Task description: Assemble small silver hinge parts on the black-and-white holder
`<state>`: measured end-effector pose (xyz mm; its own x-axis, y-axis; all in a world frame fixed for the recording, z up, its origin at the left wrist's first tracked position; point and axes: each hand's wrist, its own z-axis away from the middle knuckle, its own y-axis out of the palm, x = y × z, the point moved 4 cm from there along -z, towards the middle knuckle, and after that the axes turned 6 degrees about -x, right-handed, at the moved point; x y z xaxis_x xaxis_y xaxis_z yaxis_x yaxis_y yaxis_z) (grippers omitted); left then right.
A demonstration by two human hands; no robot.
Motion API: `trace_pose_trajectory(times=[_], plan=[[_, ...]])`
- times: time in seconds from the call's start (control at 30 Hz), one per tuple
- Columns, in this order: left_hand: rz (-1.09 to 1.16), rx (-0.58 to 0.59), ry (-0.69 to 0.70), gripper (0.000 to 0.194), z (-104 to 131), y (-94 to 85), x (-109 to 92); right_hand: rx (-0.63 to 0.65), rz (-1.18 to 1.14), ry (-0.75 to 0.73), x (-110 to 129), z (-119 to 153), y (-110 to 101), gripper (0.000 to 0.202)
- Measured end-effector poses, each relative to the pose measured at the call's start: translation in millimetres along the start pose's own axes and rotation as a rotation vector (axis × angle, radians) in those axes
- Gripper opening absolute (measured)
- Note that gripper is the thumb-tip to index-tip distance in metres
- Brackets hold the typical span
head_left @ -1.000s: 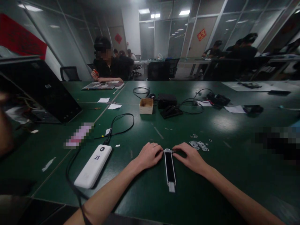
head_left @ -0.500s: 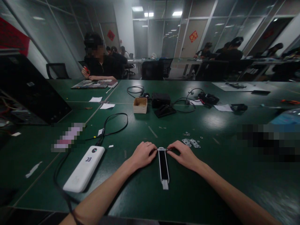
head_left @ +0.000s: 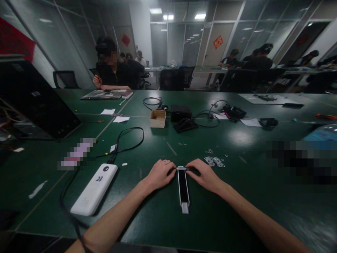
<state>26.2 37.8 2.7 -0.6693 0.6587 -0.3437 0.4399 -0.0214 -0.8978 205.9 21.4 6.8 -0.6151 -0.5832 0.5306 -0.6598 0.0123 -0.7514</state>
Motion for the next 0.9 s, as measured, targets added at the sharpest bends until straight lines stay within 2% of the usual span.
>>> trace_pose_trajectory(times=[0.57,0.9], plan=[[0.0,-0.008,-0.003,0.012,0.6,-1.2,-2.0,-0.019,0.032,-0.005,-0.7,0.7,1.4,0.011],[0.001,-0.012,0.008,0.012,0.0,1.0,0.4,-0.055,0.135,-0.125,-3.7,1.1,8.4,0.019]])
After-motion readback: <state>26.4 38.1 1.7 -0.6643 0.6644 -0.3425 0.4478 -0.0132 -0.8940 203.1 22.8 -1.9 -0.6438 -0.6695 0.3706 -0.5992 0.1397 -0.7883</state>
